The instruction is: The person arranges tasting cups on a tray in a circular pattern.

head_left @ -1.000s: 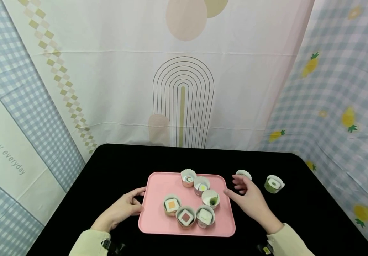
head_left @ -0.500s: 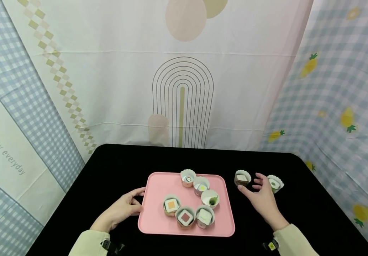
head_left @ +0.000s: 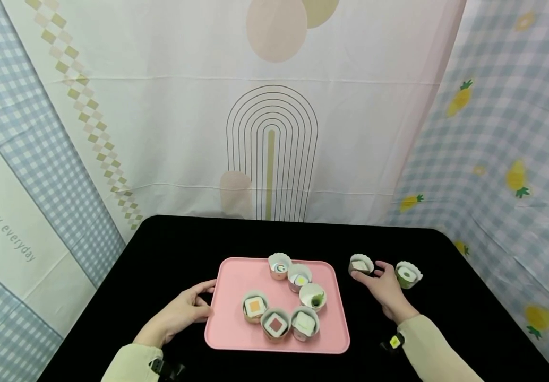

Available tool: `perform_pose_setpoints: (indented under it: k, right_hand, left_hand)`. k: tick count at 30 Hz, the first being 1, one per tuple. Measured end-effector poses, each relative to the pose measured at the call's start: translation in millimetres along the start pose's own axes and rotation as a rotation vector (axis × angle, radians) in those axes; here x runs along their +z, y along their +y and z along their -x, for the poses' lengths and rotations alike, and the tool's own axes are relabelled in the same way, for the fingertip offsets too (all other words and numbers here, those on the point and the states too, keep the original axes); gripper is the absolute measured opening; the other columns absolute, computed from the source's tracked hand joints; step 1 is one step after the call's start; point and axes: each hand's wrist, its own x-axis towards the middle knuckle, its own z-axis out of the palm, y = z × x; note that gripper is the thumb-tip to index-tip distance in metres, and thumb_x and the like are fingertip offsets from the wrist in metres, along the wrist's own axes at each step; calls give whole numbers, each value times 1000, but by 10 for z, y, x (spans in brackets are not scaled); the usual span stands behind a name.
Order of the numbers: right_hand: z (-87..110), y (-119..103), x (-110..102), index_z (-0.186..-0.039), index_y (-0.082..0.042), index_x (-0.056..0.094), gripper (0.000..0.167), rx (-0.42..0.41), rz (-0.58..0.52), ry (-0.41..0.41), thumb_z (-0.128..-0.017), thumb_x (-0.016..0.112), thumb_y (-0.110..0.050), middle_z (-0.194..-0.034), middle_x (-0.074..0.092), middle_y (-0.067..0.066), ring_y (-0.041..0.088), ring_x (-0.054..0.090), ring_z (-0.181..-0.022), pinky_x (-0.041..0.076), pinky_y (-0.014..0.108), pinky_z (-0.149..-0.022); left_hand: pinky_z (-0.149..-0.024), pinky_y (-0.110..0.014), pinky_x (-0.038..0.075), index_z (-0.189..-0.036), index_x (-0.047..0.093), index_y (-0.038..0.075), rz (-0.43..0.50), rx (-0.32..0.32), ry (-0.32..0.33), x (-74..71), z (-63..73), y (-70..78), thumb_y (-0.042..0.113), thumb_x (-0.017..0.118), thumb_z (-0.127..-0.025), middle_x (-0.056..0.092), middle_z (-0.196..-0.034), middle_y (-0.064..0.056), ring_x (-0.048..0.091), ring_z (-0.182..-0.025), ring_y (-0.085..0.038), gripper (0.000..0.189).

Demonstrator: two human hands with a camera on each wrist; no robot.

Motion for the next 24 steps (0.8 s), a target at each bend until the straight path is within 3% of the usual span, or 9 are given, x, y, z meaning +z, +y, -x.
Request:
perform_pose_setpoints:
  k: [10,19,24]
  right_hand:
    - [-70,43,70,-150,2,7,102,14,-26,-10,-84,74,-37,-142,24,34,44,39,-125,42,53,-97]
    - [-110,0,85,-151,1,13,99,64,36,-17,-84,72,-41,-145,25,32,46,35,-129,38,59,-100]
    - [-122,-3,113,-148,1,22,97,71,135,17,-81,72,-49,-140,23,34,54,20,-127,38,64,-93]
  left_hand:
    - [-81,-39,56,-148,34,2,8,8,-5,-3,-5,-4,-3,64,-81,43,-129,-21,58,-88,-27,73]
    - [-81,-39,56,-149,34,3,3,2,-4,3,-7,-5,-3,64,-83,43,-130,-21,58,-88,-27,72]
    - [-82,-39,56,-149,33,4,5,2,-11,-6,4,7,-3,63,-83,42,-130,-21,58,-88,-28,73]
